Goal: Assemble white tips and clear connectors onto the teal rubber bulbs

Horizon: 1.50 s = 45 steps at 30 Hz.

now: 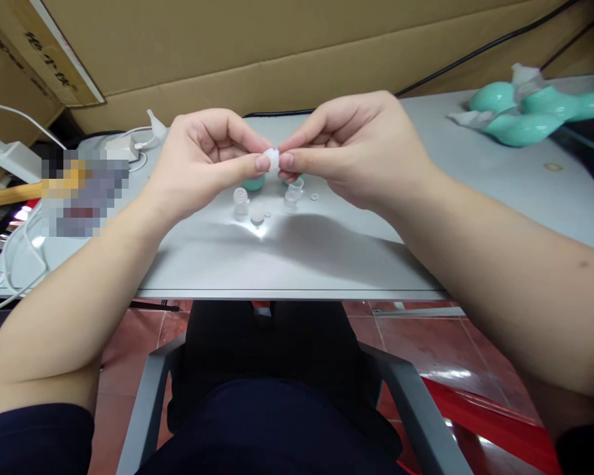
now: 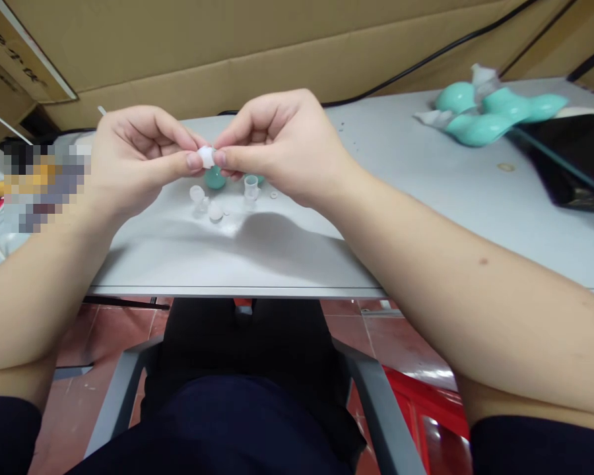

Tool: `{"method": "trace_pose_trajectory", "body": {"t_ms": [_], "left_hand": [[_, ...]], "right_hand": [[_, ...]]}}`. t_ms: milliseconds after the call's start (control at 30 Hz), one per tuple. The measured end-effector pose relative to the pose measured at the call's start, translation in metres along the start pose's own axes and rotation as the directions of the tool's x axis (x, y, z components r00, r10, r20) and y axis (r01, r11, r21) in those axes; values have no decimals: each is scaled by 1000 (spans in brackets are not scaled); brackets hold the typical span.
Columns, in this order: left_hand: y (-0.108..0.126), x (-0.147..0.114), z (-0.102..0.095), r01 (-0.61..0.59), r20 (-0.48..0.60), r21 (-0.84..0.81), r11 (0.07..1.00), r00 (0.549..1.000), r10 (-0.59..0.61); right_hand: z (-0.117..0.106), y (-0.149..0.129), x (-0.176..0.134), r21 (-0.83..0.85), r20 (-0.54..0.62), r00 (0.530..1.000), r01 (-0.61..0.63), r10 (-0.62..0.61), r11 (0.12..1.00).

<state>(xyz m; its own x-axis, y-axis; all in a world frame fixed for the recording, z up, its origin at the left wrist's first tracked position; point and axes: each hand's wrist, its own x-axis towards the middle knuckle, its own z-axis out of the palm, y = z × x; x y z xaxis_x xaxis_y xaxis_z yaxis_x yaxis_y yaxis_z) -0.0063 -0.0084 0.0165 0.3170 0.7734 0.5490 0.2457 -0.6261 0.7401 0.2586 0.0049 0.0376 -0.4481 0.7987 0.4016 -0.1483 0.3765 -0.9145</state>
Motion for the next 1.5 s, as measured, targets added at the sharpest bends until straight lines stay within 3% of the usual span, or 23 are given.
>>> {"method": "trace_pose_trajectory", "body": {"t_ms": [267, 500, 667, 1033, 1500], "left_hand": [[8, 2, 12, -1, -97, -90, 996, 995, -8], [-1, 3, 9, 95, -107, -14, 995, 990, -96], [-13, 5, 8, 35, -102, -19, 999, 994, -36], [-18, 0, 7, -7, -75, 62, 998, 997, 12], [-18, -2, 10, 10, -72, 66, 998, 997, -5]], "right_hand": [[6, -2, -5, -72, -152, 987, 42, -52, 997], [8, 8, -3, -101, -99, 979, 171, -181, 980], [5, 12, -1, -78, -120, 989, 76, -85, 994], [6, 6, 0, 116, -7, 999, -50, 51, 992], [2, 10, 2, 167, 41, 997, -66, 60, 984]]}}
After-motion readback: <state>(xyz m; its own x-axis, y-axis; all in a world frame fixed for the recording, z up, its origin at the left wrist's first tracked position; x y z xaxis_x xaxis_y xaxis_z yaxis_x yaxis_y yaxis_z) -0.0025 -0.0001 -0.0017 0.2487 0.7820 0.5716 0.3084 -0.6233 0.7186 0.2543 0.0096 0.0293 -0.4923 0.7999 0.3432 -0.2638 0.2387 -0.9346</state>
